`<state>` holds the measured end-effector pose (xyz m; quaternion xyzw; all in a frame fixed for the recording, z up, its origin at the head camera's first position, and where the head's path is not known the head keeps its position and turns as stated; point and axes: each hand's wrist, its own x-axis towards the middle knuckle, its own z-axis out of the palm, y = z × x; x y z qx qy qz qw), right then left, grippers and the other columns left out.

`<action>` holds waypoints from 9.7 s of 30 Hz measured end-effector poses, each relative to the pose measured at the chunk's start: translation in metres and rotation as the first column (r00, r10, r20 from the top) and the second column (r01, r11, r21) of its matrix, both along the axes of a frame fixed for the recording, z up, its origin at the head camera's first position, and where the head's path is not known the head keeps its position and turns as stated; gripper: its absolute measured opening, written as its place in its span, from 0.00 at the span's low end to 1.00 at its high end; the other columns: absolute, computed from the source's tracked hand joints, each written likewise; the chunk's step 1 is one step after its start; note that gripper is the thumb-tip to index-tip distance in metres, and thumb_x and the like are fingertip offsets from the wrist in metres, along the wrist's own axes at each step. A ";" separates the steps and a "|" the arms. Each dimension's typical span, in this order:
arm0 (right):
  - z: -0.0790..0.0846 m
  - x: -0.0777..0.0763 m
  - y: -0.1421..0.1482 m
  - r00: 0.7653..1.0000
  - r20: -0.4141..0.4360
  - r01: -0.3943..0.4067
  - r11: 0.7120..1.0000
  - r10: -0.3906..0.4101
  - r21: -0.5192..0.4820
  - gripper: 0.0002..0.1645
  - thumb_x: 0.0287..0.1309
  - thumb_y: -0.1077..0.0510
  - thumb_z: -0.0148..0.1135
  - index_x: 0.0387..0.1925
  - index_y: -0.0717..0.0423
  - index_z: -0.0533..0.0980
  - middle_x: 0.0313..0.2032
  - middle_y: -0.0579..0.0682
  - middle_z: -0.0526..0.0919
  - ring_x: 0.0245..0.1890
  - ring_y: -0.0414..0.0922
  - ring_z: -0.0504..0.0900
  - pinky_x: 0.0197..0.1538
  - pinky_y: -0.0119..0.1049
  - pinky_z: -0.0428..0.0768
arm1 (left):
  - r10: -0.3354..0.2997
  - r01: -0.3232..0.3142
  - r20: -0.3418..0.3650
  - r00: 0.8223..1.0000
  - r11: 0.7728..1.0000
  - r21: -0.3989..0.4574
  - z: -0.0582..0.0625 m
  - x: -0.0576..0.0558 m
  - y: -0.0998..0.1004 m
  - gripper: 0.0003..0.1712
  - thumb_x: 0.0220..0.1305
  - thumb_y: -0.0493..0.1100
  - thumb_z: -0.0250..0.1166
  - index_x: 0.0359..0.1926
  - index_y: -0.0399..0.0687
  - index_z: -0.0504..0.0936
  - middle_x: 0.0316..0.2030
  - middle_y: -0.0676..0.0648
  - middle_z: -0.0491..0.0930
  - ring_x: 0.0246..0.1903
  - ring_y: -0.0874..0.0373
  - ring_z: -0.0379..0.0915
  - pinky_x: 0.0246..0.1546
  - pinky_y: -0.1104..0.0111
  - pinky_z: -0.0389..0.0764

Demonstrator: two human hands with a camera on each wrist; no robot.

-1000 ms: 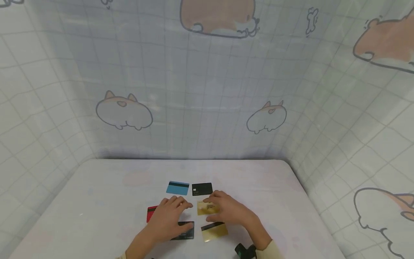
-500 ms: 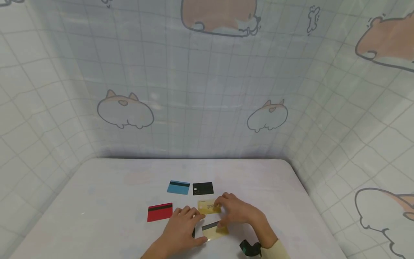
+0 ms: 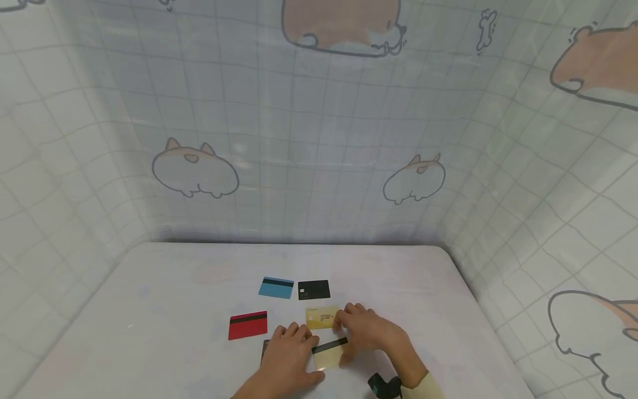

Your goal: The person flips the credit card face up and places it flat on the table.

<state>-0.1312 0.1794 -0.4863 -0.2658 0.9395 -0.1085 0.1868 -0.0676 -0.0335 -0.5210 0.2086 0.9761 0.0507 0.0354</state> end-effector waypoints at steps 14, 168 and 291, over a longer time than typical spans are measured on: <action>-0.002 0.006 -0.005 0.999 -0.032 -0.008 0.997 0.011 0.076 0.35 0.34 0.39 0.85 0.43 0.37 0.74 0.40 0.37 0.69 0.41 0.39 0.66 0.48 0.45 0.72 | 0.027 -0.028 -0.032 0.999 1.000 -0.012 0.001 0.002 0.007 0.37 0.47 0.73 0.71 0.53 0.58 0.85 0.44 0.50 0.79 0.43 0.52 0.69 0.50 0.50 0.74; 0.012 0.015 -0.008 0.996 -0.030 -0.092 0.900 0.088 -0.426 0.33 0.54 0.37 0.73 0.58 0.38 0.71 0.52 0.33 0.77 0.56 0.42 0.78 0.57 0.41 0.77 | 0.039 0.000 -0.185 0.982 0.978 0.207 0.025 0.005 -0.022 0.37 0.57 0.67 0.70 0.63 0.56 0.78 0.48 0.54 0.82 0.48 0.55 0.71 0.53 0.50 0.70; -0.003 0.026 -0.015 1.000 0.000 -0.002 1.000 0.002 -0.022 0.30 0.42 0.43 0.82 0.47 0.29 0.77 0.46 0.32 0.72 0.50 0.37 0.72 0.57 0.42 0.77 | -0.008 0.009 -0.013 1.000 0.997 0.074 -0.002 0.008 -0.015 0.30 0.48 0.69 0.74 0.49 0.63 0.85 0.45 0.55 0.78 0.47 0.53 0.71 0.55 0.47 0.70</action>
